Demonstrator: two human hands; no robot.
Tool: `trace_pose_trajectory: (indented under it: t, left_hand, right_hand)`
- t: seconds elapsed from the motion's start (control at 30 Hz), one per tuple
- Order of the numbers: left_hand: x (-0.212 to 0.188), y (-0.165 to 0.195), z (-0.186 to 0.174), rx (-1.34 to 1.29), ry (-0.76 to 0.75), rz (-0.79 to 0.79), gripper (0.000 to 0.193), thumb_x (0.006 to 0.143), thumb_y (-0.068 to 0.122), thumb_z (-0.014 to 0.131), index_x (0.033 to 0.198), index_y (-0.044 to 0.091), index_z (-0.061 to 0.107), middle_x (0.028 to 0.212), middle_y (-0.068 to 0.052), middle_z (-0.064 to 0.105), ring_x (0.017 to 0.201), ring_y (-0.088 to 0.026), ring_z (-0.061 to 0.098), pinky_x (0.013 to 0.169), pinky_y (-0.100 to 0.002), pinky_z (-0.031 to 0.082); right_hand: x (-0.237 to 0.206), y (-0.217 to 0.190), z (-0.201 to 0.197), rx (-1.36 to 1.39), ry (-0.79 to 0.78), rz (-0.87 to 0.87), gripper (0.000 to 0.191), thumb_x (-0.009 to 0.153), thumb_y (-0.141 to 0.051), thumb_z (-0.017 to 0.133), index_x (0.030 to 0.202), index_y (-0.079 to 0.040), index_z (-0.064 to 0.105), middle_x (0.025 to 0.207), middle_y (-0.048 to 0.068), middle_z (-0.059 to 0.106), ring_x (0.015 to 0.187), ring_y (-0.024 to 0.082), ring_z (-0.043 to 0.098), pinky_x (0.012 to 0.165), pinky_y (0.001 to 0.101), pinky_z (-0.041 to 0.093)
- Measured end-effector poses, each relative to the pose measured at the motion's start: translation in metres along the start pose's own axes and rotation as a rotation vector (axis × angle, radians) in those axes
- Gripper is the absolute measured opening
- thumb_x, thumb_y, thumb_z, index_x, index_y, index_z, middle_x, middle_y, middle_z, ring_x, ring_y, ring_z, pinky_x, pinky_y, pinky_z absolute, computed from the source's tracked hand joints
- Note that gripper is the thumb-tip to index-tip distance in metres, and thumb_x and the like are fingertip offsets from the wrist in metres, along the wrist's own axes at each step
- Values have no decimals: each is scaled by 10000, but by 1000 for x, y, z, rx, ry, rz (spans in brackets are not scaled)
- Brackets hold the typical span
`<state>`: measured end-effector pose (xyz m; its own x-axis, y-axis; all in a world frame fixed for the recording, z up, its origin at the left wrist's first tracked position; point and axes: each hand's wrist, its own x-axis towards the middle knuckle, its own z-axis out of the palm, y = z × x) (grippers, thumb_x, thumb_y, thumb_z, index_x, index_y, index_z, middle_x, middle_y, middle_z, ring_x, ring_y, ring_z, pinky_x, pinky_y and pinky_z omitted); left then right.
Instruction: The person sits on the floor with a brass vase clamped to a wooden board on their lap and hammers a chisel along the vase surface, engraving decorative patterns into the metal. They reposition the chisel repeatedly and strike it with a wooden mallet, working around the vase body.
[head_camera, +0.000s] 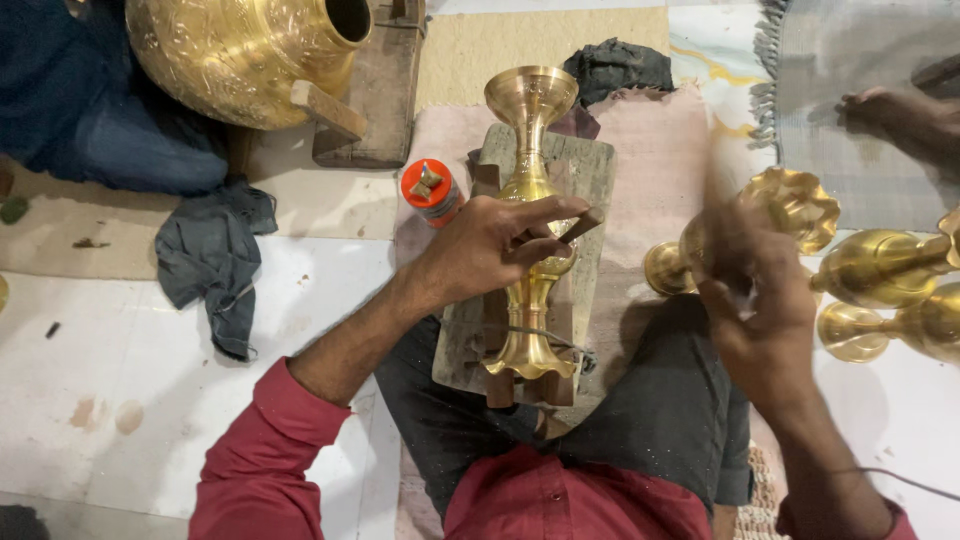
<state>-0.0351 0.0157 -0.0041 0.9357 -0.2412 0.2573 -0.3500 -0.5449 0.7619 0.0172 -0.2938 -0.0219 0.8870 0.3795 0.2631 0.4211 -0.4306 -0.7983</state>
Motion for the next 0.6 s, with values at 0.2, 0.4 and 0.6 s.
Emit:
trace_pose_trajectory:
  t: [0.2, 0.4, 0.6]
  left_hand:
    - [2, -5, -1, 8, -9, 28, 471, 963, 197, 750, 1409, 199, 599, 935, -53, 818, 843, -155, 821, 716, -309, 677]
    - [5, -14, 1, 37, 0, 129, 491, 938, 204, 774, 1397, 185, 601, 963, -65, 814, 830, -169, 808, 692, -317, 659]
    - [10, -14, 0, 119, -78, 64, 515, 938, 246, 766, 1425, 228, 598, 820, -48, 795, 593, -129, 737, 544, -307, 618]
  right_hand:
    - [-4, -13, -2, 397, 40, -57, 682, 958, 19, 642, 1565, -219, 444, 1354, 107, 581, 1204, 190, 598, 1023, 324, 512]
    - [-4, -8, 3, 346, 27, 31, 660, 973, -14, 632, 1564, -232, 435, 1343, 87, 602, 1130, 209, 656, 937, 348, 607]
    - [-7, -3, 0, 230, 89, 43, 634, 956, -45, 665, 1534, -176, 440, 1230, 88, 606, 1009, 179, 648, 836, 309, 583]
